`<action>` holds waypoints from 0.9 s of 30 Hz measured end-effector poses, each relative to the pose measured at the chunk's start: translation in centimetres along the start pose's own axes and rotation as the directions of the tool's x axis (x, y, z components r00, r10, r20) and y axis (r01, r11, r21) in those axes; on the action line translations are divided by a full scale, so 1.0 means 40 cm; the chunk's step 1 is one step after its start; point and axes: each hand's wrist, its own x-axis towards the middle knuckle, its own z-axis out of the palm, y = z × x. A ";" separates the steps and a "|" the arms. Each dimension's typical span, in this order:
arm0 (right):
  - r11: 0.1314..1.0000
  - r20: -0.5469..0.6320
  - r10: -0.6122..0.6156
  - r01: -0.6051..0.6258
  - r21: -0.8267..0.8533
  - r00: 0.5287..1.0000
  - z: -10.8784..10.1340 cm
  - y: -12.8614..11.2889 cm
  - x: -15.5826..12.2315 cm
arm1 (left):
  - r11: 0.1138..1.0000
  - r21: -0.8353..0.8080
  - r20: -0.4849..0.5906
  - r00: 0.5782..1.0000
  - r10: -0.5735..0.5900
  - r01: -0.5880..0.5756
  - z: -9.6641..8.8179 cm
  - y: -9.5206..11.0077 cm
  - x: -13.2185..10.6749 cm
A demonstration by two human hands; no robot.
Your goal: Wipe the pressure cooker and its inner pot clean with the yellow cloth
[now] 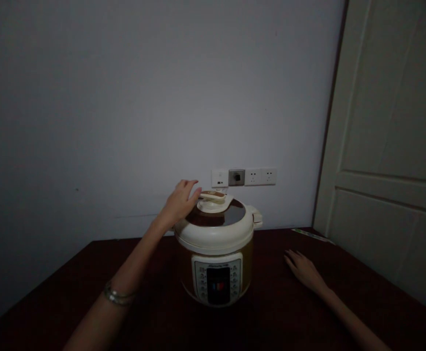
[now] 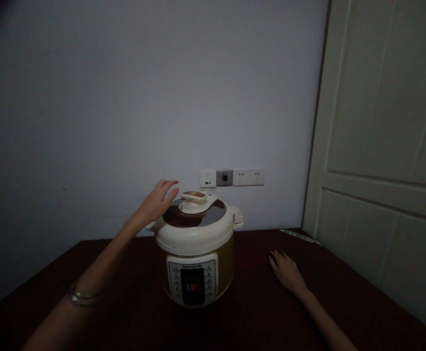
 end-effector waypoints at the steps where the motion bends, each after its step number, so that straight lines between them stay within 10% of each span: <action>1: 1.000 0.002 -0.008 0.008 -0.005 1.000 -0.001 0.003 0.000 | 0.999 0.013 0.052 0.997 0.050 -0.050 0.011 0.004 0.031; 12: 0.999 -0.054 -0.037 0.036 -0.003 0.998 0.010 0.016 0.002 | 0.944 0.028 0.542 0.799 0.261 -0.327 0.105 0.011 0.161; 27: 0.997 -0.066 -0.067 0.065 -0.031 0.996 0.022 0.027 0.007 | 0.951 0.086 0.441 0.867 0.231 -0.297 0.150 0.002 0.144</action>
